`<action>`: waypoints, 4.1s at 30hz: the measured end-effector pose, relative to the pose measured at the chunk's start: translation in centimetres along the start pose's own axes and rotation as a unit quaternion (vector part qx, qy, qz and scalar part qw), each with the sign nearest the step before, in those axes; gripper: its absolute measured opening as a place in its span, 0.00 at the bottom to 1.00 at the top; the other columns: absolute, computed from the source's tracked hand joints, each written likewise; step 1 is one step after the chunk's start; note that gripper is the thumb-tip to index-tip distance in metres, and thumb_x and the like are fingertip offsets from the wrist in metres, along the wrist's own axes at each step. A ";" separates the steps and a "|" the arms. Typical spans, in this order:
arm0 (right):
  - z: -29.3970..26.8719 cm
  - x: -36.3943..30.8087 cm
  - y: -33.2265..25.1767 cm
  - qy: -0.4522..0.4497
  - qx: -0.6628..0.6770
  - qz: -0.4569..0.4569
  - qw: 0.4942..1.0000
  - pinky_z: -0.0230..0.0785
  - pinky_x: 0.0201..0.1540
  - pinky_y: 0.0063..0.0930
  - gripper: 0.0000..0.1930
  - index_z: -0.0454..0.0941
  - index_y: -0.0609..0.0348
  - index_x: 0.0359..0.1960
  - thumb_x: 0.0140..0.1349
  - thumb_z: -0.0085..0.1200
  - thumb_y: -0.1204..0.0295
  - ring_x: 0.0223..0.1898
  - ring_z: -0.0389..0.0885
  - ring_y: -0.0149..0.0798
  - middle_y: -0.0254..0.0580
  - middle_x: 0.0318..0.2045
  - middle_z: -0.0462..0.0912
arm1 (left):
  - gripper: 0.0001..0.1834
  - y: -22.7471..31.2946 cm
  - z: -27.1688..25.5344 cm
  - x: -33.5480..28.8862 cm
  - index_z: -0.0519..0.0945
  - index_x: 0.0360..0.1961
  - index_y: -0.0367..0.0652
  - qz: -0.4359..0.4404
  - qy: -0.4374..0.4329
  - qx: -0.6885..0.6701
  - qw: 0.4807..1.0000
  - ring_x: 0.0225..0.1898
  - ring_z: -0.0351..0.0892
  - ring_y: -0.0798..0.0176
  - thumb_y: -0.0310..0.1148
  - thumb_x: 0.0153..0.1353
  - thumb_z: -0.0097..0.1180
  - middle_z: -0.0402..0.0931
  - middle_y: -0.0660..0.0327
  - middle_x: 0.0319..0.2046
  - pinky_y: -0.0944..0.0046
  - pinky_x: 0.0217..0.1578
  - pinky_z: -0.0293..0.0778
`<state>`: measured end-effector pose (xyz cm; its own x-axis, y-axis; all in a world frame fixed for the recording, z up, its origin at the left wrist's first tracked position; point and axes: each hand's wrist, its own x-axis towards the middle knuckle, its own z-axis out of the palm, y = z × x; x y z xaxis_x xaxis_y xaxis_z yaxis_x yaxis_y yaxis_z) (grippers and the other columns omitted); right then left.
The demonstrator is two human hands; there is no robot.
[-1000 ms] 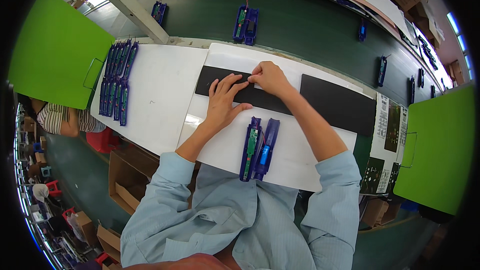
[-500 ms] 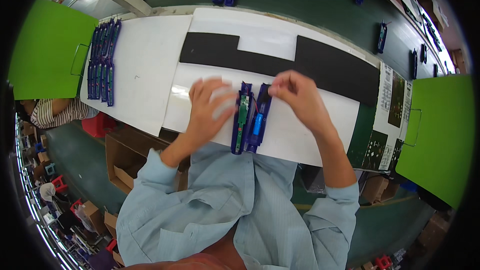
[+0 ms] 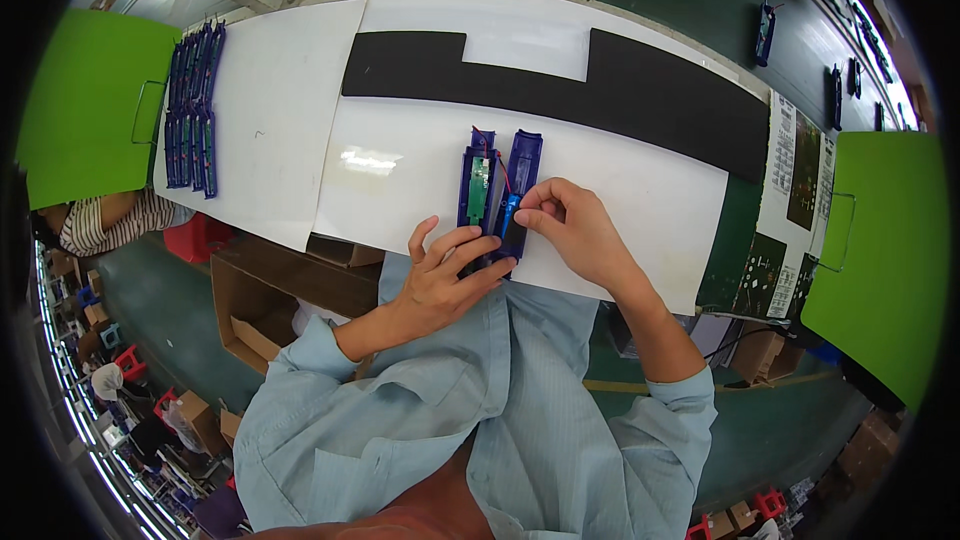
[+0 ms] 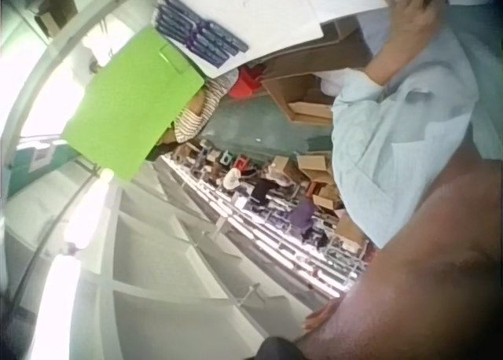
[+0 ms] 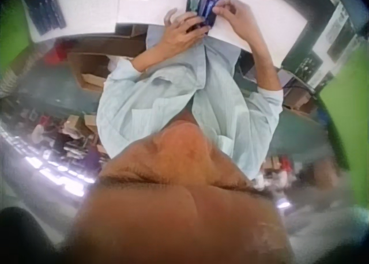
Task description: The person assembles small electronic devices at a workstation. They repeatedly pick up a blue plastic casing and a green circuit board, insert the board into the casing, and connect a red wire to the assembly. The person places the completed units on the table and continues the process with new components.
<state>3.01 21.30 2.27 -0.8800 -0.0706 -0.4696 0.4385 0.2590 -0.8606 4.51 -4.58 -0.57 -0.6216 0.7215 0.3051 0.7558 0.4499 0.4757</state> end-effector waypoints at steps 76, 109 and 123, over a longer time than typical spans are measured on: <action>3.6 2.2 -3.4 -0.016 -0.173 -0.235 0.956 0.74 0.58 0.42 0.04 0.82 0.63 0.35 0.64 0.64 0.77 0.54 0.77 0.51 0.46 0.53 0.77 | 0.29 0.0 -1.4 -1.9 0.88 0.58 0.53 -0.056 0.016 -0.011 0.998 0.59 0.78 0.63 0.40 0.52 0.78 0.81 0.68 0.57 0.41 0.73 0.54; 3.9 -2.4 -1.0 0.109 -0.235 -0.156 0.953 0.79 0.49 0.47 0.42 0.67 0.61 0.74 0.62 0.75 0.63 0.49 0.82 0.58 0.55 0.53 0.76 | 0.27 -1.3 -4.9 1.1 0.84 0.62 0.49 -0.001 -0.094 0.120 0.988 0.68 0.76 0.57 0.37 0.60 0.70 0.77 0.59 0.67 0.52 0.69 0.65; -9.3 11.3 -6.4 0.039 -0.238 -0.274 0.931 0.76 0.35 0.29 0.35 0.76 0.62 0.70 0.64 0.76 0.62 0.32 0.79 0.32 0.42 0.38 0.79 | 0.12 -8.8 -7.2 18.7 0.85 0.45 0.36 0.124 -0.002 0.057 0.991 0.54 0.82 0.46 0.26 0.59 0.66 0.83 0.52 0.52 0.50 0.56 0.78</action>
<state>-11.46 27.77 4.31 -0.9665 -0.2526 0.0449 -0.1937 0.6035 -0.7735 -15.25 1.18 6.87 -0.4133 0.8192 0.3977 0.9037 0.3155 0.2894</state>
